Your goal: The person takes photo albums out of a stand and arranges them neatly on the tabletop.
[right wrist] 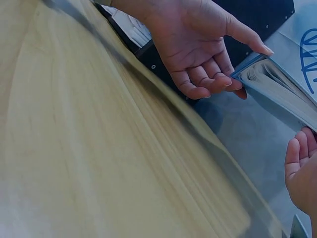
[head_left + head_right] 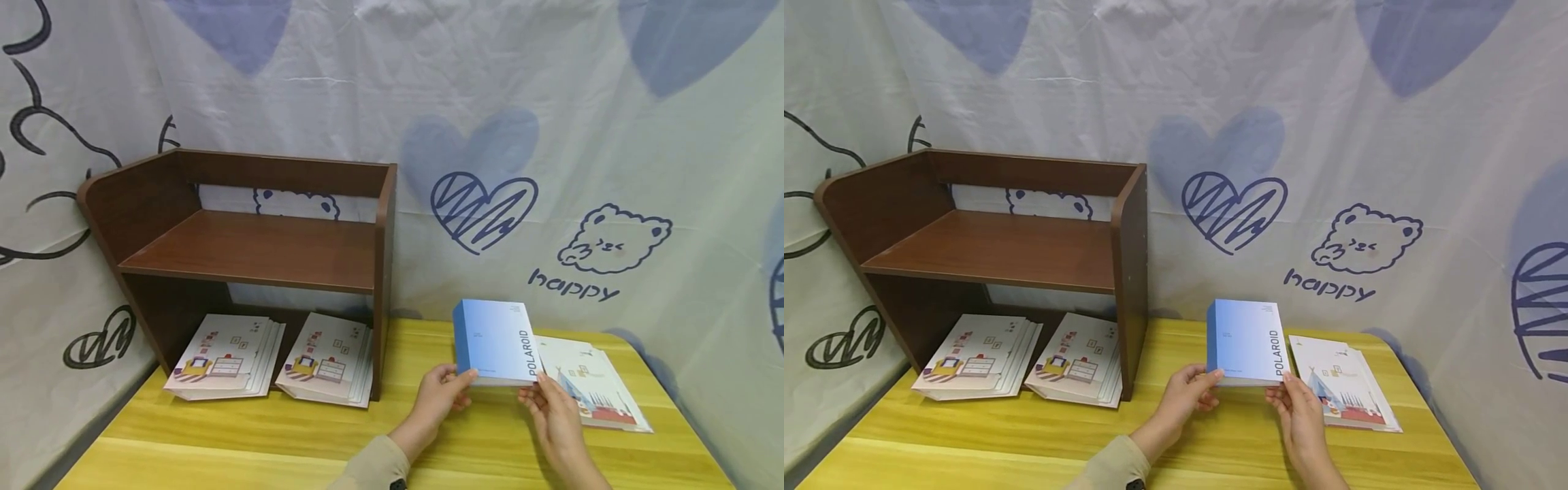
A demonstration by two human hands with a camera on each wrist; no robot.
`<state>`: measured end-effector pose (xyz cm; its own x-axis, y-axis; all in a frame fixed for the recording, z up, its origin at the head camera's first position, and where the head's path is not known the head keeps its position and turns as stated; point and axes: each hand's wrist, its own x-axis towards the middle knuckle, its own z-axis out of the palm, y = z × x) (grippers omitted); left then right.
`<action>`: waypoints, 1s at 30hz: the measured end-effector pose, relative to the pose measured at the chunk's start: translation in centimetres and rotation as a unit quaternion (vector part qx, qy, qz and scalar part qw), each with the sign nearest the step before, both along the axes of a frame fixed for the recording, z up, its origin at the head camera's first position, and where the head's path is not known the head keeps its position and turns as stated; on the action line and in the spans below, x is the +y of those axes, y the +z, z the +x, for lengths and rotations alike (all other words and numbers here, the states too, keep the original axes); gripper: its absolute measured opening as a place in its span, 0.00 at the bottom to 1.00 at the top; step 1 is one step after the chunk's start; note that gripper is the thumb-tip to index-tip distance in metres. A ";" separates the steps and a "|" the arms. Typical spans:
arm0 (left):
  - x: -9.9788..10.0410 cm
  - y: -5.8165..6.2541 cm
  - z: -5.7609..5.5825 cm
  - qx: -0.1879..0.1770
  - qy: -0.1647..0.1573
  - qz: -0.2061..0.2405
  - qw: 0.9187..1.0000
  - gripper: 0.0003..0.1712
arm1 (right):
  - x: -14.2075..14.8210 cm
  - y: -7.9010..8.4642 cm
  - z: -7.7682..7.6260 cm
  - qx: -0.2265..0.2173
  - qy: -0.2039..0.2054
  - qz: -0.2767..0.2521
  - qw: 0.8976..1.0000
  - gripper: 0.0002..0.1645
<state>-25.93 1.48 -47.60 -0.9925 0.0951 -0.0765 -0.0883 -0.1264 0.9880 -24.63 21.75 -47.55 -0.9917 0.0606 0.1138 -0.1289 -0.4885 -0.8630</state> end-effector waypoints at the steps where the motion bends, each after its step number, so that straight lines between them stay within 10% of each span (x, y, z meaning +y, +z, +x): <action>1: 0.0 -0.1 0.0 -0.001 0.002 0.002 1.000 0.44 | 0.0 -0.1 0.0 0.002 0.002 -0.006 1.000 0.17; 30: 0.3 -2.5 -0.4 -0.035 0.000 0.042 0.998 0.33 | 0.1 -1.2 -0.6 -0.093 0.016 0.042 0.995 0.17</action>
